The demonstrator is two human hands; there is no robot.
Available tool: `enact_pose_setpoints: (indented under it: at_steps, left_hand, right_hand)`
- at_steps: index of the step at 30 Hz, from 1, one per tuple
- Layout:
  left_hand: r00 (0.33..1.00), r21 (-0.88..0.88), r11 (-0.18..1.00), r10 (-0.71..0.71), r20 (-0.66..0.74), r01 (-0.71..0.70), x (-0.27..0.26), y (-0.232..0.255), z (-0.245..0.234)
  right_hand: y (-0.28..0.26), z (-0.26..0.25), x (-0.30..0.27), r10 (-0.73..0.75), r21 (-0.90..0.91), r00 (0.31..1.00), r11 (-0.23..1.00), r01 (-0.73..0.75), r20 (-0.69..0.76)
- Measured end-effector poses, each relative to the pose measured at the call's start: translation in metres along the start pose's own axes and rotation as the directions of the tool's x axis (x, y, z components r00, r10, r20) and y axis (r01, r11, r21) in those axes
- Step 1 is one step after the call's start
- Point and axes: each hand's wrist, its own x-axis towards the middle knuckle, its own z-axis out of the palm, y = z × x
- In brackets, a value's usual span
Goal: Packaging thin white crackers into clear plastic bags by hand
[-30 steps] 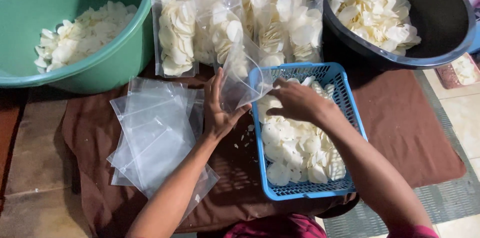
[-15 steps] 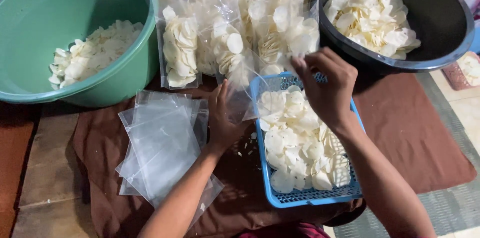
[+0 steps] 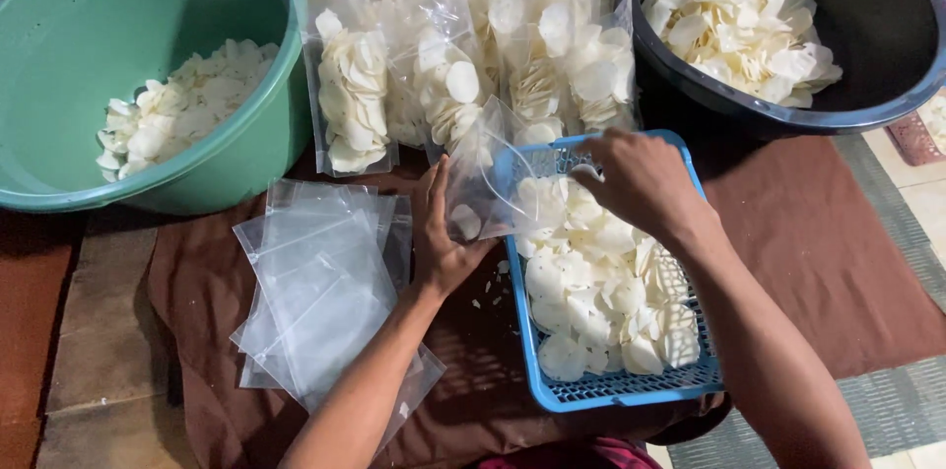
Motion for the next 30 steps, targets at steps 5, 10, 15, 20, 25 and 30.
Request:
enact_pose_setpoints:
  at_steps: [5,10,15,20,25,30]
  left_hand:
    - [1.0,-0.039,0.999,-0.018,-0.016,0.017,0.002,0.002,-0.001]
    - [1.0,-0.025,1.0,-0.01,-0.016,0.009,0.002,-0.001,0.002]
    - [0.999,0.024,0.999,-0.034,-0.019,0.035,-0.002,-0.003,0.002]
    - [0.998,0.025,0.998,-0.056,-0.012,0.056,0.0,-0.004,0.004]
    - [1.0,-0.009,1.0,-0.006,-0.018,0.005,0.0,-0.004,0.002]
    - [1.0,-0.009,1.0,0.003,-0.007,-0.003,0.001,-0.004,0.002]
  right_hand:
    - [0.038,0.054,0.006,0.063,-0.304,0.894,0.949,0.084,0.443]
    - [0.044,0.046,0.007,-0.026,-0.278,0.987,0.958,0.07,0.16]
    - [-0.021,-0.016,-0.005,-0.161,0.25,0.802,0.899,0.359,-0.575]
    - [-0.034,-0.01,-0.013,-0.195,0.354,0.75,0.789,0.502,-0.632]
    - [-0.014,-0.018,-0.008,-0.223,0.254,0.858,0.894,0.369,-0.462]
    - [0.008,-0.002,-0.002,-0.069,-0.076,0.997,0.995,0.072,0.034]
